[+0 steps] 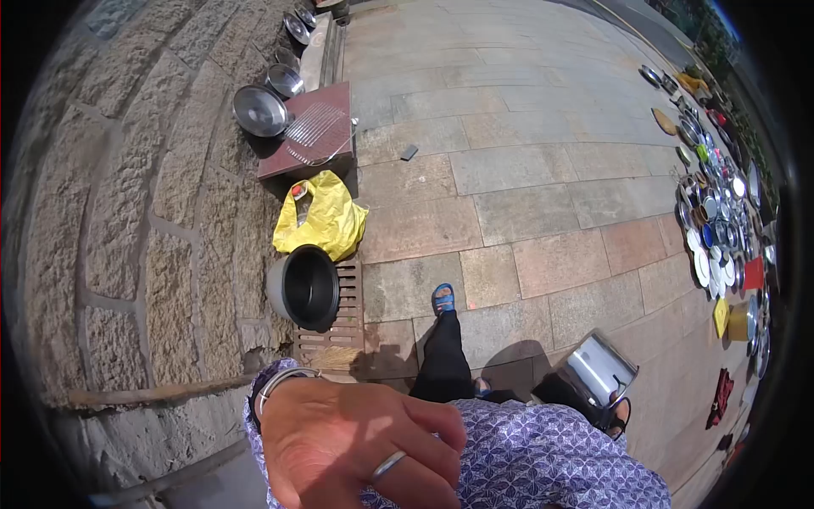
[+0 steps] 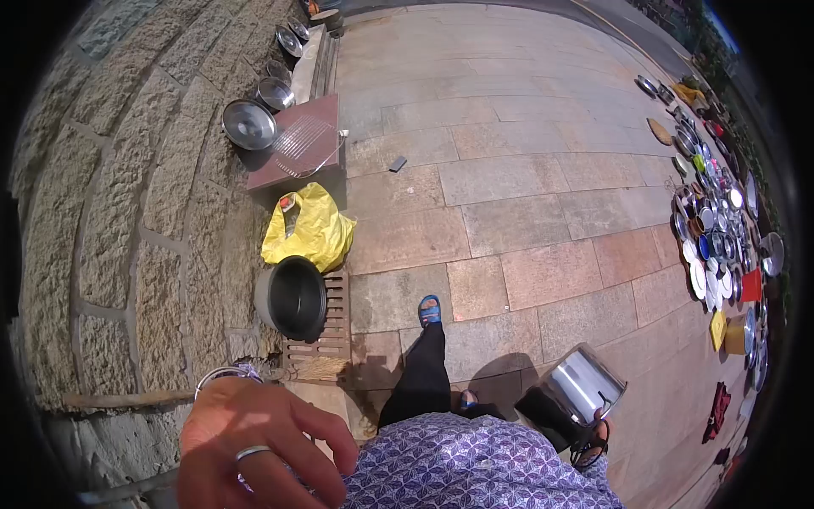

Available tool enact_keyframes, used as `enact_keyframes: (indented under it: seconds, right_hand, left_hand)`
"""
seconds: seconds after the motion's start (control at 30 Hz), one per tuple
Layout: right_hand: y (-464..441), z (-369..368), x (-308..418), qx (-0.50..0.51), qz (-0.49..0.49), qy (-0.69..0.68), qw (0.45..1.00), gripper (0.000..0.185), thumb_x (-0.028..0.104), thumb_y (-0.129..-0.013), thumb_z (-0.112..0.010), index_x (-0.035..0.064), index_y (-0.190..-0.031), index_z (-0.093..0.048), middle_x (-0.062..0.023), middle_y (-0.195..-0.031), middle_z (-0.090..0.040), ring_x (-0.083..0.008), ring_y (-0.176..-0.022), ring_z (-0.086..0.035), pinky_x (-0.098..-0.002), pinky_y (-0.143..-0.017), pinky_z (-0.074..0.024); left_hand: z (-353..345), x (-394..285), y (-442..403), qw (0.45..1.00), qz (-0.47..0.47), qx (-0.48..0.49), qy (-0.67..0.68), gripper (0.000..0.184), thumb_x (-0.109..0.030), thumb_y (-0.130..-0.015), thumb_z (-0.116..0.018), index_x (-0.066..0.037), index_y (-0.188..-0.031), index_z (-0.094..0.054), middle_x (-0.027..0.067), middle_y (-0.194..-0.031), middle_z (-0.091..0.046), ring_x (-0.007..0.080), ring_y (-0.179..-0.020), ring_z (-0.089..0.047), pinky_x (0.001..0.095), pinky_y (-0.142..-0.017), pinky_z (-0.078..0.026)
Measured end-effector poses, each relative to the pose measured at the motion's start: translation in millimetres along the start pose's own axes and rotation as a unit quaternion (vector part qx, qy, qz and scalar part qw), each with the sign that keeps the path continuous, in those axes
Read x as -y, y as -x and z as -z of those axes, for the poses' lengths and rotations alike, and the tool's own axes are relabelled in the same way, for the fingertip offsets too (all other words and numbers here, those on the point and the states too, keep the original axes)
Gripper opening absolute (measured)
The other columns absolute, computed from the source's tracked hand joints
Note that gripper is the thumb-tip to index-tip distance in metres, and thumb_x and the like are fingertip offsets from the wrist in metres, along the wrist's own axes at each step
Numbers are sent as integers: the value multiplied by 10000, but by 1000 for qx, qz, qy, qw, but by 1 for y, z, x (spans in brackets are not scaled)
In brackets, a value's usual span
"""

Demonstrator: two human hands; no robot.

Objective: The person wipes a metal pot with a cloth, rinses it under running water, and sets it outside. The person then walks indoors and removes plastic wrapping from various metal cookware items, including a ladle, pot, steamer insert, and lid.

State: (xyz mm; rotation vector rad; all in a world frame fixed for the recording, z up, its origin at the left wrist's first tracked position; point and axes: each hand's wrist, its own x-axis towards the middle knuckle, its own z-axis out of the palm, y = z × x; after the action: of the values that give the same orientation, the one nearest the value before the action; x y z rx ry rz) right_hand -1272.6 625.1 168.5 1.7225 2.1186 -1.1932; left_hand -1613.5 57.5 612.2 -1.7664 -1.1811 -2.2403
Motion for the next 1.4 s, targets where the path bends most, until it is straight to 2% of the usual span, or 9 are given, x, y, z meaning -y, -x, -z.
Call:
enact_keyframes:
  seconds: [0.37, 0.47, 0.63, 0.77, 0.93, 1.03, 1.07, 1.2, 1.4]
  right_hand:
    - [-123, -145, 391, -1, 94, 108, 990, 397, 375, -835, -479, -6, -788, -580, -146, -664, -586, -253, -592, -563, -421, -505, -410]
    - [-178, -192, 489, 19, 120, 138, 983, 389, 367, -839, -474, -6, -799, -575, -144, -672, -584, -256, -592, -558, -423, -507, -411]
    - [-263, -281, 664, 80, 152, 193, 966, 375, 353, -848, -466, -7, -817, -568, -140, -684, -581, -261, -591, -549, -427, -510, -413]
    - [-298, -341, 797, 121, 168, 218, 954, 364, 342, -854, -460, -7, -832, -562, -137, -694, -579, -265, -591, -542, -430, -512, -414]
    - [-436, -427, 898, 134, 152, 168, 965, 497, 458, -826, -483, -17, -731, -595, -129, -649, -603, -212, -617, -581, -404, -483, -391]
    - [-423, -478, 1010, 119, 200, 267, 935, 495, 454, -826, -484, -19, -730, -595, -130, -644, -601, -215, -617, -580, -407, -487, -392]
    - [-430, -500, 1042, 114, 213, 280, 929, 494, 453, -826, -484, -19, -730, -595, -131, -643, -601, -216, -616, -580, -408, -488, -393]
    - [-447, -549, 1151, 100, 219, 308, 920, 491, 448, -826, -485, -21, -729, -595, -132, -637, -599, -220, -615, -580, -412, -492, -394]
    - [-500, -653, 1300, 80, 270, 324, 903, 486, 440, -826, -486, -23, -728, -596, -135, -628, -596, -225, -614, -580, -419, -499, -397]
  left_hand:
    - [307, 158, -68, 997, 11, -64, 52, 202, -132, -841, -515, -221, -957, -655, 88, -804, -567, 162, -613, -528, 281, -592, -373]
    - [411, 197, -80, 992, 103, 52, 53, 250, -131, -789, -576, -100, -1036, -596, 126, -839, -582, 231, -679, -570, 328, -634, -422]
    - [562, 281, -48, 844, 476, -223, -107, 369, -50, -727, -597, -19, -1091, -551, 102, -846, -593, 205, -804, -578, 293, -779, -430]
    - [659, 351, 47, 673, 605, -413, -102, 392, -109, -744, -622, -65, -1124, -537, 13, -750, -553, 58, -678, -511, 209, -595, -428]
    - [764, 399, 112, 497, 754, -387, -186, 326, -108, -751, -591, -42, -1068, -549, 36, -691, -565, 118, -595, -560, 254, -584, -458]
    - [841, 449, 158, 478, 750, -428, -159, 299, -126, -756, -587, -44, -1042, -558, 45, -688, -567, 119, -571, -556, 265, -557, -456]
    - [875, 468, 156, 461, 788, -255, -318, 294, -145, -763, -580, -39, -1036, -558, 52, -697, -572, 116, -567, -550, 263, -549, -453]
    - [997, 548, 118, 442, 787, -371, -219, 308, -231, -747, -588, -83, -1017, -577, 132, -777, -628, 235, -725, -606, 344, -657, -466]
    - [1190, 629, 54, 479, 762, -320, -296, 294, -210, -745, -565, -78, -1008, -578, 92, -674, -580, 177, -563, -565, 292, -543, -445]
